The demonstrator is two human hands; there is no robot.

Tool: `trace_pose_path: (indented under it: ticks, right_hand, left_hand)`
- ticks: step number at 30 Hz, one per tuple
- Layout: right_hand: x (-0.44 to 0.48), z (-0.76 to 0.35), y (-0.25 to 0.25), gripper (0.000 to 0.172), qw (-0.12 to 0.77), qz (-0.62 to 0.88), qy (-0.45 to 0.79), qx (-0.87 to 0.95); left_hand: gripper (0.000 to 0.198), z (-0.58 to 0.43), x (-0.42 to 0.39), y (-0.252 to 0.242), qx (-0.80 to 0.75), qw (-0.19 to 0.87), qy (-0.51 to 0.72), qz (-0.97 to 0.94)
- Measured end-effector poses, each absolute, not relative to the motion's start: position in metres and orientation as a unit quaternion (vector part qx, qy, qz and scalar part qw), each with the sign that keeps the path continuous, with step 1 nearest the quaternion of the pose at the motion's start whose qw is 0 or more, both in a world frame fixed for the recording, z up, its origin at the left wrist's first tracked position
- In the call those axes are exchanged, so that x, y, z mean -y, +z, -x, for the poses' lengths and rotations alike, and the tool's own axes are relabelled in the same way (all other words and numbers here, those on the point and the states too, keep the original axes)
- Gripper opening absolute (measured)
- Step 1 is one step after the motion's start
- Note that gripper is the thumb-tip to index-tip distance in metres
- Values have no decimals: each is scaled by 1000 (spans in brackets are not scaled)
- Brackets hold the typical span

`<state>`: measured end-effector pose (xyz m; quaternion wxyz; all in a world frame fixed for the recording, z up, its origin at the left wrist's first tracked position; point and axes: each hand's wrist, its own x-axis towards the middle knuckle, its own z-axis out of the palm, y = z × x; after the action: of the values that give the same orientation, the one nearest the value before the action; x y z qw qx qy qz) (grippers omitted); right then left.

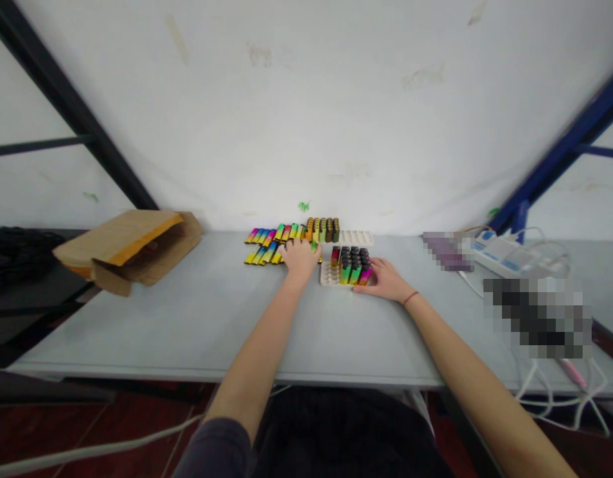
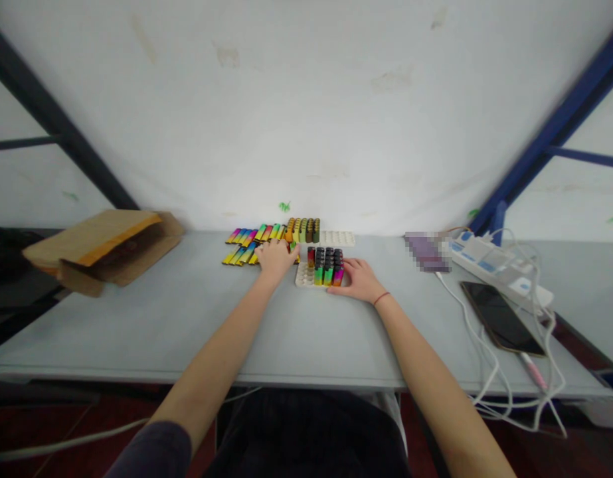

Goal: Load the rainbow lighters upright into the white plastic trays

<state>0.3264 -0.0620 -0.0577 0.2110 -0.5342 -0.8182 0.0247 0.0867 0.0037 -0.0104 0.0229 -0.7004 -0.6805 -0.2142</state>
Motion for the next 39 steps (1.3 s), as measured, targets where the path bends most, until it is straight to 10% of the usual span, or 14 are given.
trace_pose_path:
  ticks: [20,30,39]
  right_hand:
    - [62,-327,-58,83,207,539,28,816]
    - [61,-329,-61,75,213,532,21,819]
    - [62,-329,-60,72,219,529,12,820]
  left_hand:
    - [40,-87,9,-8,681,1,-203,704]
    - [23,-76,-11,1,534,-449,-517,496]
    - [18,-76,-5,-6,482,-390,-556,553]
